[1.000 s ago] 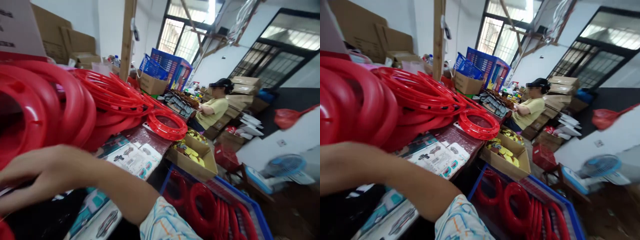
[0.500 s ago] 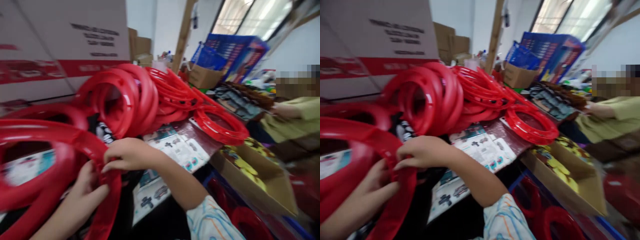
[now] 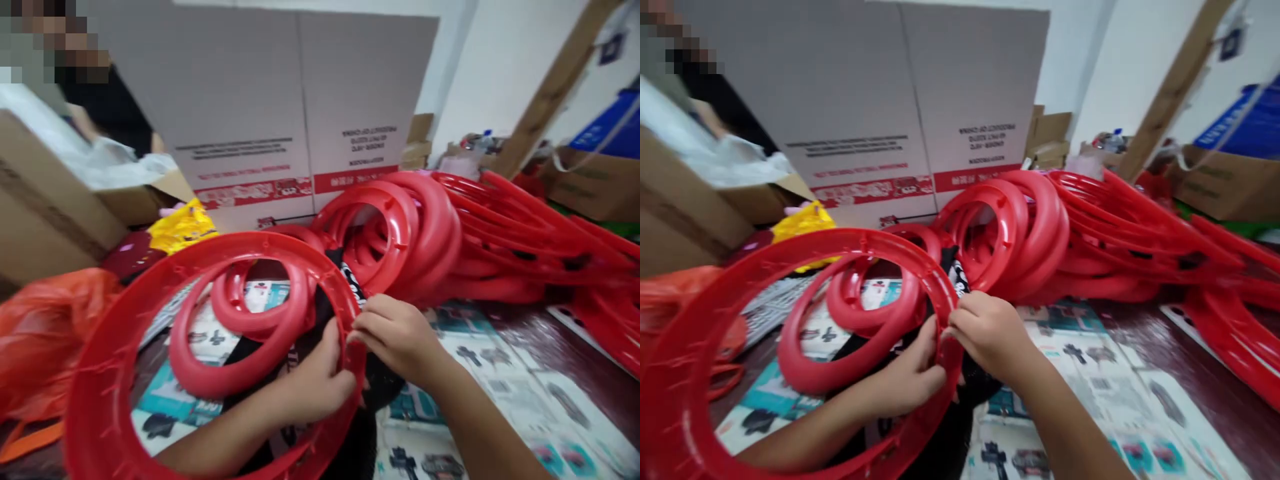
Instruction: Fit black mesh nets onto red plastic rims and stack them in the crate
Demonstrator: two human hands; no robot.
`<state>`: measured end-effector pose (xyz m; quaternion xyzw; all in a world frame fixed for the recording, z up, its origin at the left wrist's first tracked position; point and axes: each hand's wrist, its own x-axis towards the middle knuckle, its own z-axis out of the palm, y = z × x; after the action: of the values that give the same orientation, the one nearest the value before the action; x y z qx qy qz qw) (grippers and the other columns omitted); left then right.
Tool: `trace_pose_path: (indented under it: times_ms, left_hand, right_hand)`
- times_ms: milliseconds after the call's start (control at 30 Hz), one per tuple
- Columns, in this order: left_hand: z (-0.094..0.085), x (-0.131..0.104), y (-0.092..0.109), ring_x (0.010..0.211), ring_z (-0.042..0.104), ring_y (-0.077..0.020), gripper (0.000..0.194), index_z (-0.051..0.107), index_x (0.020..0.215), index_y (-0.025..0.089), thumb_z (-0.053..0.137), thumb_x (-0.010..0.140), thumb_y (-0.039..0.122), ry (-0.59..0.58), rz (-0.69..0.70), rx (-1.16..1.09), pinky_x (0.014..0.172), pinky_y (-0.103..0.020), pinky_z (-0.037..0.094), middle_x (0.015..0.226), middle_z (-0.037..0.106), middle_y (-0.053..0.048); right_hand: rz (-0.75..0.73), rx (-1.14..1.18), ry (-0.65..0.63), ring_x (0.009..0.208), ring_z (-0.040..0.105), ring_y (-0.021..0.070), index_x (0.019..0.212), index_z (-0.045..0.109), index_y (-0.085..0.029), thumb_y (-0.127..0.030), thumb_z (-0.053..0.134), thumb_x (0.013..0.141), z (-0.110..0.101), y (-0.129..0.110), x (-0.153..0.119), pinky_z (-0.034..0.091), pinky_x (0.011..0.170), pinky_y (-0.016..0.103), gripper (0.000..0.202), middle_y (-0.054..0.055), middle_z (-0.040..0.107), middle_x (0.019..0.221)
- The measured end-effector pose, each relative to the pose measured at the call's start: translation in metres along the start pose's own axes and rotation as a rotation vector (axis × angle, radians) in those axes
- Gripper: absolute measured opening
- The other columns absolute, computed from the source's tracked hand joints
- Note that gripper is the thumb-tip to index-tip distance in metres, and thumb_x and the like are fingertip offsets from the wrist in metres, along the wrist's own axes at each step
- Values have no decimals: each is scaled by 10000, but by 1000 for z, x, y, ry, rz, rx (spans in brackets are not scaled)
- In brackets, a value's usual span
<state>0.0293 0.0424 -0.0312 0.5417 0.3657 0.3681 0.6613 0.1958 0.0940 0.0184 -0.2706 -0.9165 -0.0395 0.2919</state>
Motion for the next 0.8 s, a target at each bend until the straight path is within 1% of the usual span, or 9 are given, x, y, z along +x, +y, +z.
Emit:
trace_pose_path:
  times_ms: [133, 200, 267, 433, 467, 533, 600, 633, 800]
  left_hand:
    - [-6, 9, 0, 765, 626, -182, 675, 238, 1369, 204, 514, 761, 105, -58, 112, 133, 726, -356, 544, 919, 583, -33]
    - [-9, 11, 3, 847, 620, -193, 675, 275, 1335, 191, 537, 722, 84, -55, 132, 177, 788, -370, 538, 1001, 568, -55]
    - [-12, 13, 4, 880, 615, -198, 678, 292, 1309, 186, 557, 695, 77, -53, 130, 204, 808, -380, 539, 1075, 544, -78]
    - [-16, 16, 2, 688, 615, -163, 647, 275, 1289, 173, 560, 711, 116, -90, 88, 258, 643, -381, 565, 1075, 535, -109]
    - [-16, 16, 2, 724, 624, -178, 642, 275, 1288, 167, 558, 713, 120, -91, 93, 271, 658, -391, 567, 1111, 523, -127]
    - [-16, 16, 4, 919, 625, -238, 658, 266, 1302, 161, 555, 712, 115, -85, 120, 299, 783, -426, 557, 1206, 482, -154]
    - [-16, 15, 6, 1131, 546, -279, 678, 258, 1318, 159, 552, 710, 102, -82, 150, 328, 938, -441, 495, 1265, 450, -152]
    - [-16, 15, 7, 1187, 509, -287, 681, 257, 1321, 157, 553, 710, 101, -85, 158, 343, 982, -442, 466, 1275, 444, -149]
    - [-15, 13, 13, 1180, 512, -310, 692, 268, 1315, 142, 586, 700, 139, -106, 157, 425, 946, -446, 483, 1251, 461, -159]
  right_hand:
    - [-66, 8, -2, 676, 549, 141, 764, 655, -162, -192, 441, 940, -3, 4, 5, 420, 602, 235, 279, 55, 618, 728]
    - [-116, 0, 0, 663, 549, 138, 767, 654, -169, -171, 412, 943, -4, 5, 6, 423, 591, 232, 300, 55, 620, 728]
    - [-130, -24, -4, 643, 544, 138, 761, 650, -171, -176, 404, 946, -5, 7, 7, 423, 574, 233, 308, 54, 613, 719]
    - [-79, -52, -72, 646, 557, 148, 758, 653, -165, -214, 417, 947, -3, 13, 6, 443, 574, 239, 307, 61, 597, 719]
    - [-77, -44, -81, 652, 559, 148, 761, 655, -162, -211, 420, 946, -2, 13, 6, 446, 578, 240, 303, 62, 600, 725]
    - [-81, -24, -84, 659, 561, 149, 764, 658, -157, -200, 426, 942, -3, 13, 5, 448, 581, 242, 295, 64, 604, 734]
    - [-82, -5, -89, 664, 563, 150, 774, 664, -155, -182, 436, 934, -4, 12, 5, 451, 583, 245, 280, 66, 610, 744]
    - [-77, 1, -94, 667, 566, 152, 780, 667, -155, -172, 442, 928, -4, 11, 5, 454, 585, 246, 269, 67, 613, 749]
    - [-42, 43, -126, 663, 582, 154, 774, 662, -169, -166, 460, 912, -4, 12, 5, 473, 581, 245, 245, 65, 612, 752]
